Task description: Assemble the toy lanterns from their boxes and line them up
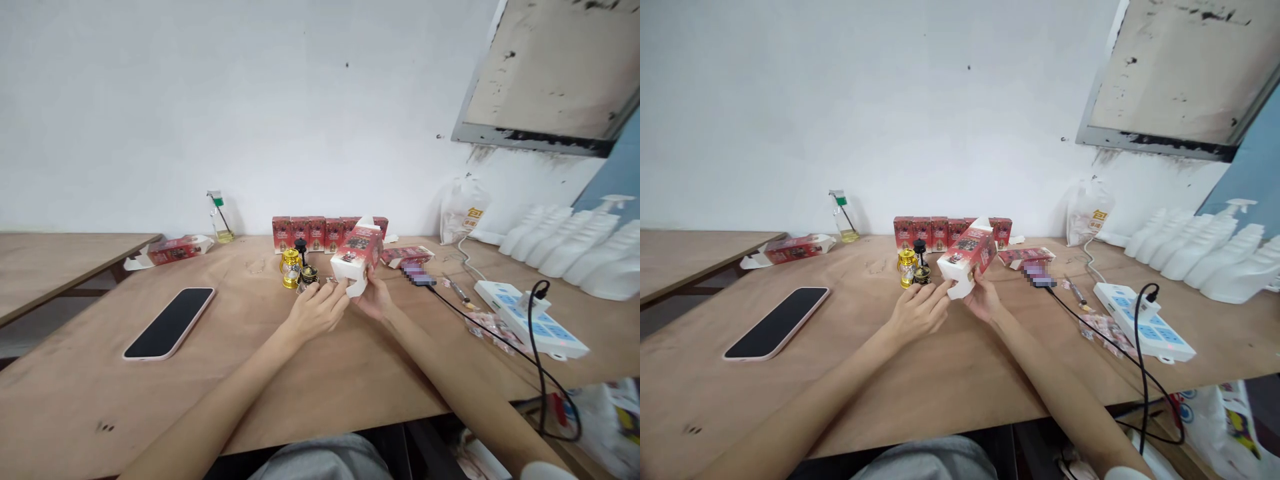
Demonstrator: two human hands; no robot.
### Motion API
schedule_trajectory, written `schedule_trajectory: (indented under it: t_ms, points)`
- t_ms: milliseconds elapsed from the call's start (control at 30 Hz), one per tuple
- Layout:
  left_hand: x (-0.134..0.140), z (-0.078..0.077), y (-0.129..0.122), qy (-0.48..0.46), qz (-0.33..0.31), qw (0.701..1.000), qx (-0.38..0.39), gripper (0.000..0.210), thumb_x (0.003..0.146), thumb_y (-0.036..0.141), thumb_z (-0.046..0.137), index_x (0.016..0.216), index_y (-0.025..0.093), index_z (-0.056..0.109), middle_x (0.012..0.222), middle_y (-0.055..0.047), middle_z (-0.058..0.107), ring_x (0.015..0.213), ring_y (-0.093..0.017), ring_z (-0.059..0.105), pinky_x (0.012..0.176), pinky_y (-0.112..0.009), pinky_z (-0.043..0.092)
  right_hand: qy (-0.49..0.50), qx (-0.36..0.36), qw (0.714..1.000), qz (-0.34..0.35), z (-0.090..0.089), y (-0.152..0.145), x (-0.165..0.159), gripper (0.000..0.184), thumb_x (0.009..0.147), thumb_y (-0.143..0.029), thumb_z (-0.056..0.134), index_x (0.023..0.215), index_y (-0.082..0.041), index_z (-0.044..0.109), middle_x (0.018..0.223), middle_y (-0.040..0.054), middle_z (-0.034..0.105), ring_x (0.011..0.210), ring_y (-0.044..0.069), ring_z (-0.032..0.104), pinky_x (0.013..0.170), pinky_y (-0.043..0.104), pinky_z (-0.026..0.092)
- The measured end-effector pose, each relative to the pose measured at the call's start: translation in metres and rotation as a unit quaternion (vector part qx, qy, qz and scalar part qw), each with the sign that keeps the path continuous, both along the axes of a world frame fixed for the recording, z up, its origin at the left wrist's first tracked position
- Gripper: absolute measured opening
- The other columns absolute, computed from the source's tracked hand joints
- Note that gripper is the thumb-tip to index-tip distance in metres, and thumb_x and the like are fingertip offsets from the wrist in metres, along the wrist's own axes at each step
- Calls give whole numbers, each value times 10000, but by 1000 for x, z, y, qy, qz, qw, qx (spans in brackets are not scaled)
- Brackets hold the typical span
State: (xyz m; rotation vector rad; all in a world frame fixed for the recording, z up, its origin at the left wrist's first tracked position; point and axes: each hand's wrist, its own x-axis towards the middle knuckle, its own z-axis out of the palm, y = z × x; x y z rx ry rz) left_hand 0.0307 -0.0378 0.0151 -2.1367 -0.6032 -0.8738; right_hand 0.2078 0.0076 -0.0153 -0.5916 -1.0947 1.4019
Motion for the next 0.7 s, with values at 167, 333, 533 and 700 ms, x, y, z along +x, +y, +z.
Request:
schedule_trajectory:
  t_ms: [167,333,533,700]
  points:
    - [-2,-2,3,-21,-5,1000,17,191,821,149,443,861,211,620,1133,-20,650,789,-163,557,684,-334,330,27,3,999,-39,1,1,3,465,710,-620,554,1002,-261,600,1097,24,649,1067,237,568,921,429,453]
    - [-2,2,2,-28,-2,997,66,165,824,155,466,810,221,616,1069,6,675,749,-157,548,661,-337,307,43,-5,999,-18,10,-4,2,556,687,-679,530,1047,-260,590,1175,24,612,1102,250,545,939,441,439]
    - [-3,-1,8,-15,27,998,52,169,827,186,461,854,230,621,998,-10,693,740,-144,570,662,-333,311,70,40,997,-6,23,-12,5,557,692,-696,511,1079,-301,574,1204,2,595,1139,249,520,916,453,454]
    - [-12,5,11,-47,-43,987,144,188,817,213,486,946,272,611,1000,31,699,873,-126,600,777,-305,333,32,60,997,-43,21,-8,10,557,667,-679,557,1051,-277,591,1173,26,613,1128,251,535,926,446,452]
